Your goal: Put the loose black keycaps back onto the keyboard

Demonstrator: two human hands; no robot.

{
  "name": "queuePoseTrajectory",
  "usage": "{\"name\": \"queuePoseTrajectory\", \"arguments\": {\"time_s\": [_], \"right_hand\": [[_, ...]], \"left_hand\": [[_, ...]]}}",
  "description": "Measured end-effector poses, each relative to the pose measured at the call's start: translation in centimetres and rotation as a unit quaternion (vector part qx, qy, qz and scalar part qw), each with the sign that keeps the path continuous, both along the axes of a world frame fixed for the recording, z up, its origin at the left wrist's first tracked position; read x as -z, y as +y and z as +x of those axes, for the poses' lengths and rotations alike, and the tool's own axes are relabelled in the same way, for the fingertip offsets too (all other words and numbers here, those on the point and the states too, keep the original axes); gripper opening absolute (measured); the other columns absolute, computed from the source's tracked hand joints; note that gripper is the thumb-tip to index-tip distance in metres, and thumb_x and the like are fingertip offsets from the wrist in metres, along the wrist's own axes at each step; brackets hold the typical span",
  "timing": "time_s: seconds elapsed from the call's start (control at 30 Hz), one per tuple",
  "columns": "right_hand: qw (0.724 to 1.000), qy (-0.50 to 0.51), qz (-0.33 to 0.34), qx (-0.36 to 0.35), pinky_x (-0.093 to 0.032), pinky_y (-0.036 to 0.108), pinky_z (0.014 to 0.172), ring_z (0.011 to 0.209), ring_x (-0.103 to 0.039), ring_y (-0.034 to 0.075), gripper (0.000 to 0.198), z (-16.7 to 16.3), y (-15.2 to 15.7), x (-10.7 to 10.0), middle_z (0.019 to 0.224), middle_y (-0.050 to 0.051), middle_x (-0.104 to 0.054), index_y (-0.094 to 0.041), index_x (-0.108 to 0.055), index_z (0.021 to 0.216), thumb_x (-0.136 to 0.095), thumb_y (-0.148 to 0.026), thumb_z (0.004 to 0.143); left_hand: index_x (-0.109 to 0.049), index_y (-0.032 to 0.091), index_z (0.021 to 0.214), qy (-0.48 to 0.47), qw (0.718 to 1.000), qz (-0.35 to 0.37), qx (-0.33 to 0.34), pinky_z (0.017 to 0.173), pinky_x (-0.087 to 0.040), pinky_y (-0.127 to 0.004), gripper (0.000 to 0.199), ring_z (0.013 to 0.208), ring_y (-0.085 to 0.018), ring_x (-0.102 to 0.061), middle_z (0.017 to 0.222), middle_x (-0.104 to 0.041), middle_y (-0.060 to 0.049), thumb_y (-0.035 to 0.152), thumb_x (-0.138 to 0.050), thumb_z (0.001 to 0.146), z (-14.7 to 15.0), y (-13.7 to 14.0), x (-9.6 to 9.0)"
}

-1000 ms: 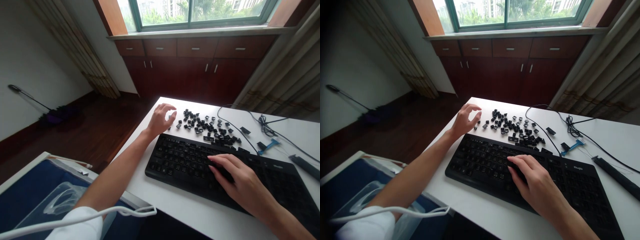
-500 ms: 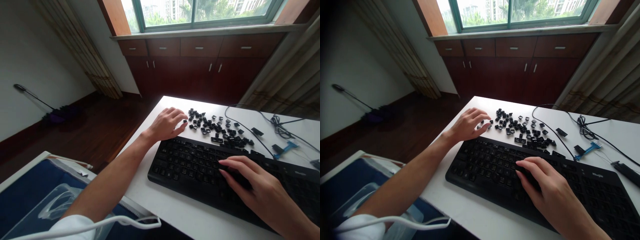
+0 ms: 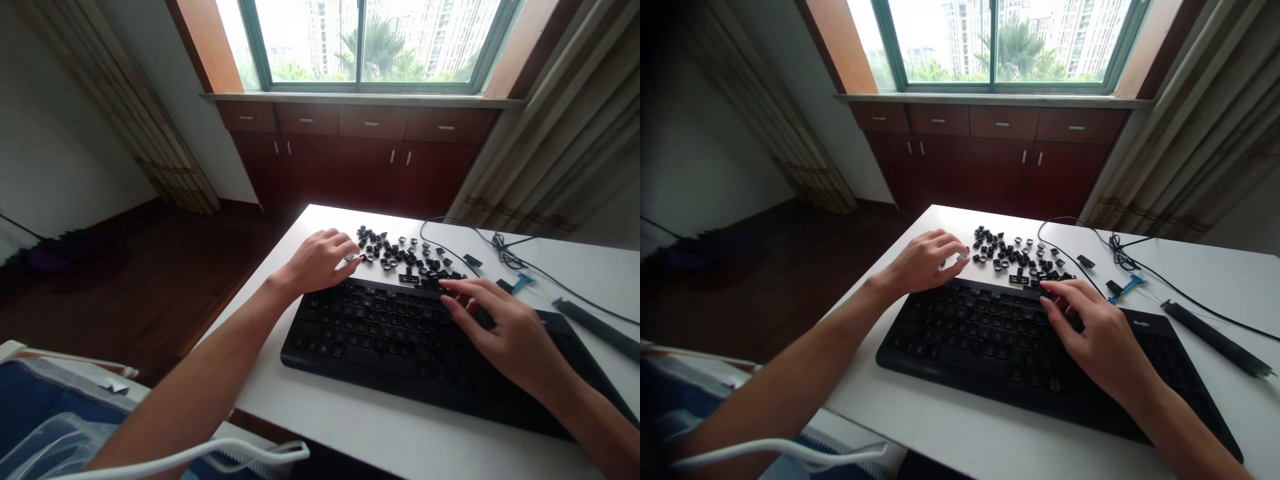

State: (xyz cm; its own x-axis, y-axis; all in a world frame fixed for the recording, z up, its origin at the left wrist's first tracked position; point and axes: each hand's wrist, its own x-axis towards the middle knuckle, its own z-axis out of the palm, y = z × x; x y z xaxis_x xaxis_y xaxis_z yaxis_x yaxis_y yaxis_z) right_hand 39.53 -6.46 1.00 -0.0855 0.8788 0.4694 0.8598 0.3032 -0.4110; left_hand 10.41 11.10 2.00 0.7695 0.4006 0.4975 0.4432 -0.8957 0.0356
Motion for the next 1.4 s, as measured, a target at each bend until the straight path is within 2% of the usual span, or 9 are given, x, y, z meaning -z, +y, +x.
{"name": "queuePoseTrajectory", "arguments": {"time_s": [0.2, 0.37, 0.57, 0.7, 0.83, 0.93, 1.07, 1.2, 1.4], "right_hand": [[0.984, -0.01, 0.007, 0.179, -0.055, 0.034, 0.069, 0.075, -0.066, 0.02, 0.039, 5.8, 1.5, -0.4, 0.099, 0.007, -0.07, -0.022, -0.071, 0.111, -0.057, -0.054, 0.092], [0.97, 0.003, -0.056, 0.239, -0.055, 0.037, 0.07, 0.07, -0.067, 0.02, 0.039, 9.7, 1.6, -0.3, 0.094, 0.006, -0.073, -0.023, -0.072, 0.106, -0.062, -0.055, 0.087], [0.964, -0.018, -0.109, 0.243, -0.055, 0.038, 0.07, 0.075, -0.069, 0.023, 0.043, 12.4, 1.2, -0.2, 0.099, 0.007, -0.074, -0.02, -0.07, 0.114, -0.06, -0.05, 0.086], [0.96, -0.041, -0.145, 0.237, -0.054, 0.035, 0.069, 0.08, -0.07, 0.024, 0.038, 13.4, 0.7, -0.6, 0.095, 0.008, -0.075, -0.019, -0.073, 0.106, -0.059, -0.049, 0.086], [0.957, -0.054, -0.188, 0.215, -0.053, 0.032, 0.069, 0.081, -0.07, 0.022, 0.031, 14.4, 0.0, -1.1, 0.09, 0.004, -0.075, -0.023, -0.075, 0.097, -0.062, -0.047, 0.084], [0.957, -0.053, -0.207, 0.197, -0.054, 0.03, 0.072, 0.081, -0.07, 0.02, 0.029, 15.0, -0.2, -1.3, 0.092, 0.002, -0.076, -0.027, -0.076, 0.1, -0.062, -0.046, 0.084], [0.96, -0.057, -0.205, 0.183, -0.054, 0.03, 0.071, 0.081, -0.07, 0.02, 0.03, 15.1, -0.2, -1.4, 0.093, 0.001, -0.075, -0.028, -0.076, 0.104, -0.062, -0.046, 0.084], [0.966, -0.063, -0.188, 0.165, -0.054, 0.031, 0.073, 0.082, -0.069, 0.02, 0.031, 14.6, -0.1, -1.6, 0.095, 0.002, -0.075, -0.027, -0.074, 0.106, -0.062, -0.047, 0.086], [0.979, -0.056, -0.127, 0.152, -0.053, 0.035, 0.074, 0.081, -0.067, 0.021, 0.037, 13.9, 0.0, -1.3, 0.097, 0.002, -0.072, -0.028, -0.073, 0.105, -0.06, -0.057, 0.086]], "left_hand": [[-0.07, 0.021, 0.097, 0.009, 1.0, -0.005, 0.014, 0.084, -0.05, -0.036, 0.022, 0.089, -0.019, -0.065, 0.092, -0.071, -0.005, 0.034, -0.052, 0.097, 0.2, -0.2, -0.2], [-0.07, 0.022, 0.095, 0.01, 1.0, -0.01, 0.017, 0.081, -0.051, -0.034, 0.021, 0.087, -0.018, -0.066, 0.092, -0.071, -0.004, 0.033, -0.053, 0.096, 0.3, -0.2, -0.2], [-0.069, 0.022, 0.098, -0.004, 1.0, -0.003, -0.01, 0.08, -0.052, -0.035, 0.02, 0.085, -0.019, -0.066, 0.095, -0.072, -0.004, 0.035, -0.055, 0.095, 0.0, 0.5, 0.3], [-0.069, 0.023, 0.1, -0.016, 1.0, 0.001, -0.017, 0.082, -0.052, -0.036, 0.018, 0.088, -0.021, -0.066, 0.097, -0.072, -0.004, 0.035, -0.058, 0.094, 0.0, 0.4, 0.0], [-0.067, 0.024, 0.103, 0.009, 0.991, -0.057, 0.12, 0.077, -0.051, -0.033, 0.019, 0.086, -0.019, -0.064, 0.094, -0.071, -0.003, 0.035, -0.069, 0.088, 0.3, -1.1, -1.2], [-0.065, 0.024, 0.108, 0.05, 0.973, -0.118, 0.189, 0.072, -0.049, -0.031, 0.037, 0.08, -0.017, -0.062, 0.091, -0.068, -0.003, 0.043, -0.078, 0.079, 0.4, -2.4, -1.9], [-0.065, 0.024, 0.108, 0.101, 0.962, -0.171, 0.187, 0.072, -0.048, -0.032, 0.051, 0.079, -0.017, -0.061, 0.091, -0.066, -0.002, 0.056, -0.081, 0.071, 0.5, -2.8, -2.1], [-0.068, 0.025, 0.102, 0.128, 0.949, -0.221, 0.184, 0.074, -0.048, -0.03, 0.047, 0.084, -0.017, -0.062, 0.096, -0.067, -0.003, 0.058, -0.081, 0.07, 0.4, -2.6, -1.9], [-0.074, 0.025, 0.098, 0.101, 0.928, -0.294, 0.204, 0.074, -0.051, -0.027, 0.039, 0.086, -0.017, -0.064, 0.096, -0.069, -0.004, 0.052, -0.083, 0.071, 0.5, -2.6, -1.9]]}}
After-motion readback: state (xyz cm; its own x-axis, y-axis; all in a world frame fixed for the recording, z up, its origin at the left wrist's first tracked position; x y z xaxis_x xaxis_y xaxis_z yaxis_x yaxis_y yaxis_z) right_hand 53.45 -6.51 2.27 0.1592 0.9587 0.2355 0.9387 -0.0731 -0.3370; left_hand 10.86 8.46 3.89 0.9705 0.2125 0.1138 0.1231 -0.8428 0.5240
